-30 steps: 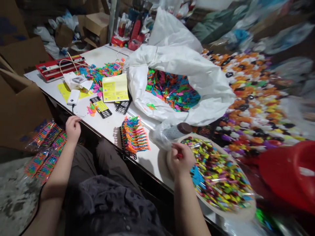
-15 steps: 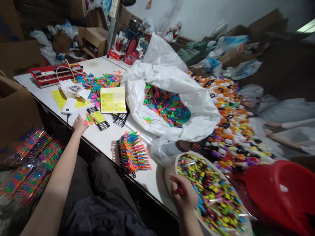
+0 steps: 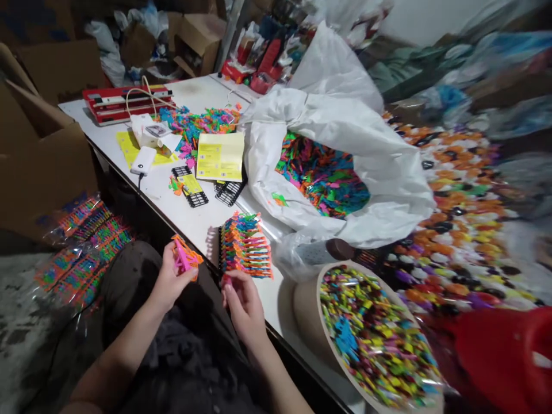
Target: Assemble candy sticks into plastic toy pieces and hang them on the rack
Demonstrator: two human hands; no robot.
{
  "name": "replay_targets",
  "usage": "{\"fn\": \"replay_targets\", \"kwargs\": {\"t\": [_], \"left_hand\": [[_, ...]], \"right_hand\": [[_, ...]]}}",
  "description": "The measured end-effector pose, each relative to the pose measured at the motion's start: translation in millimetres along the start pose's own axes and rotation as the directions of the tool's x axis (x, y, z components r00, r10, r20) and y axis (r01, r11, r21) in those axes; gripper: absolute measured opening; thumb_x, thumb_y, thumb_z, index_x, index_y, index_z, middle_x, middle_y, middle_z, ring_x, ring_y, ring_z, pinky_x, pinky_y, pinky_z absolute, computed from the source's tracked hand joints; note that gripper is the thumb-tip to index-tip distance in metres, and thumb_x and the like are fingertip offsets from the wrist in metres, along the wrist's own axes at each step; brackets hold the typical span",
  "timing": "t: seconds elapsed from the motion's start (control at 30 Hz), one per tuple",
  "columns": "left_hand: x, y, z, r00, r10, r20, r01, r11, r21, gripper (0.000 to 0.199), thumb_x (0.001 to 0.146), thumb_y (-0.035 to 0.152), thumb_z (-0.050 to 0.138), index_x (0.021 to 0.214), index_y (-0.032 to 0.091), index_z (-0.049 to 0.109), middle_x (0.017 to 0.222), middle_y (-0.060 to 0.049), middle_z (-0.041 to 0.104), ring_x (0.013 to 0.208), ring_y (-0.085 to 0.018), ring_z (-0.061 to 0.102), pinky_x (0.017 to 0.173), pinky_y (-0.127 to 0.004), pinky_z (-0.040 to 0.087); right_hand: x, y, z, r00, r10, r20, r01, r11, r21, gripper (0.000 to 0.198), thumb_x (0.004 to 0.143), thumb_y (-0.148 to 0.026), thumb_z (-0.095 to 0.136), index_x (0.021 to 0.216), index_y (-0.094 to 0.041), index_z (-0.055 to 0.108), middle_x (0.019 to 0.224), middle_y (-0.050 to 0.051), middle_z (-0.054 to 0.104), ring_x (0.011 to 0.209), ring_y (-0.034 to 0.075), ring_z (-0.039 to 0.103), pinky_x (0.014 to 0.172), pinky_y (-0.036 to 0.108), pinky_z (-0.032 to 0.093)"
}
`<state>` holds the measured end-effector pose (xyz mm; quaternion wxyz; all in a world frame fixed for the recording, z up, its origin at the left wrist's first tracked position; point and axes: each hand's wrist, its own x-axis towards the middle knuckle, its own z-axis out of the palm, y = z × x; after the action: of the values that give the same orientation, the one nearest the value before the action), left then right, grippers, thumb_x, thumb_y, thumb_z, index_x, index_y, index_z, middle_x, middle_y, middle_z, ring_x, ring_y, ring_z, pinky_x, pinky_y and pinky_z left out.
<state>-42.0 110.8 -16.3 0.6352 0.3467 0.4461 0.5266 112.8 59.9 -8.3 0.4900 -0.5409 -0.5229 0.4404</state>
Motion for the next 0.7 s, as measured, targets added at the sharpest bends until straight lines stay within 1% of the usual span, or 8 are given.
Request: {"fn": "replay_targets", "kwargs": {"t": [0.03, 0.1, 0.2, 0.27, 0.37, 0.43, 0.57, 0.7], "left_hand": [[-13, 0, 4, 0.999, -0.038, 0.019, 0.038, 0.999, 0.002, 0.066, 0.065, 0.024, 0.068, 0.119, 0.024, 0.029, 0.107, -0.004, 0.053, 0.092, -0.011, 0.058, 0.082, -0.024, 0.049], [-29, 0, 9, 0.994, -0.084, 0.07, 0.083, 0.996, 0.018, 0.067, 0.066, 0.023, 0.068, 0.119, 0.024, 0.027, 0.109, -0.005, 0.053, 0.094, -0.011, 0.058, 0.083, -0.025, 0.049], [-40, -3, 13, 0.985, -0.113, 0.127, 0.108, 0.993, 0.045, 0.07, 0.067, 0.023, 0.068, 0.122, 0.024, 0.025, 0.111, -0.006, 0.053, 0.095, -0.012, 0.059, 0.086, -0.026, 0.049], [-45, -4, 16, 0.983, -0.126, 0.132, 0.119, 0.991, 0.061, 0.071, 0.068, 0.023, 0.068, 0.123, 0.025, 0.024, 0.111, -0.007, 0.053, 0.096, -0.012, 0.059, 0.087, -0.027, 0.049], [-51, -4, 22, 0.988, -0.108, 0.109, 0.101, 0.992, 0.075, 0.071, 0.066, 0.023, 0.069, 0.121, 0.025, 0.025, 0.11, -0.005, 0.053, 0.095, -0.012, 0.059, 0.088, -0.027, 0.048], [-54, -3, 26, 0.99, -0.086, 0.115, 0.077, 0.994, 0.081, 0.07, 0.065, 0.024, 0.069, 0.119, 0.025, 0.026, 0.11, -0.005, 0.053, 0.095, -0.012, 0.059, 0.088, -0.027, 0.049], [-59, -4, 33, 0.985, -0.069, 0.157, 0.054, 0.994, 0.097, 0.069, 0.066, 0.025, 0.069, 0.119, 0.025, 0.025, 0.112, -0.006, 0.053, 0.096, -0.012, 0.059, 0.088, -0.028, 0.049], [-66, -7, 37, 0.988, -0.06, 0.144, 0.042, 0.991, 0.128, 0.07, 0.065, 0.025, 0.069, 0.119, 0.025, 0.025, 0.109, -0.005, 0.054, 0.094, -0.012, 0.06, 0.087, -0.027, 0.049]], "right_hand": [[-2, -1, 0, 1.0, 0.009, 0.002, -0.009, 1.0, -0.004, 0.023, 0.087, -0.032, 0.052, 0.107, -0.02, 0.049, 0.085, 0.004, 0.056, 0.063, 0.01, 0.053, 0.053, 0.022, 0.045], [-6, -2, -1, 1.0, 0.023, 0.022, -0.022, 1.0, -0.013, 0.026, 0.085, -0.033, 0.055, 0.107, -0.02, 0.052, 0.089, 0.006, 0.061, 0.07, 0.012, 0.057, 0.058, 0.024, 0.048], [-13, -3, -4, 0.999, 0.029, 0.031, -0.028, 0.999, -0.034, 0.026, 0.084, -0.034, 0.057, 0.105, -0.019, 0.056, 0.091, 0.007, 0.064, 0.077, 0.015, 0.061, 0.066, 0.028, 0.051], [-19, -3, -6, 1.0, 0.015, 0.006, -0.015, 0.999, -0.042, 0.024, 0.084, -0.033, 0.057, 0.104, -0.019, 0.059, 0.09, 0.007, 0.065, 0.078, 0.015, 0.062, 0.07, 0.029, 0.053], [-26, -4, -11, 0.997, -0.025, -0.073, 0.023, 0.999, -0.023, 0.023, 0.083, -0.031, 0.058, 0.103, -0.018, 0.06, 0.092, 0.007, 0.066, 0.079, 0.015, 0.063, 0.073, 0.03, 0.054], [-31, -5, -14, 0.994, -0.032, -0.103, 0.03, 0.999, -0.013, 0.022, 0.083, -0.03, 0.059, 0.101, -0.018, 0.061, 0.093, 0.007, 0.067, 0.079, 0.015, 0.064, 0.074, 0.03, 0.054], [-39, -5, -18, 0.997, -0.007, -0.081, 0.008, 1.0, 0.017, 0.024, 0.082, -0.033, 0.059, 0.101, -0.018, 0.063, 0.092, 0.008, 0.067, 0.08, 0.016, 0.064, 0.074, 0.032, 0.055], [-46, -7, -20, 0.982, 0.048, -0.182, -0.029, 0.994, 0.103, 0.027, 0.083, -0.037, 0.058, 0.1, -0.017, 0.062, 0.092, 0.008, 0.067, 0.077, 0.016, 0.064, 0.072, 0.032, 0.055]]}}
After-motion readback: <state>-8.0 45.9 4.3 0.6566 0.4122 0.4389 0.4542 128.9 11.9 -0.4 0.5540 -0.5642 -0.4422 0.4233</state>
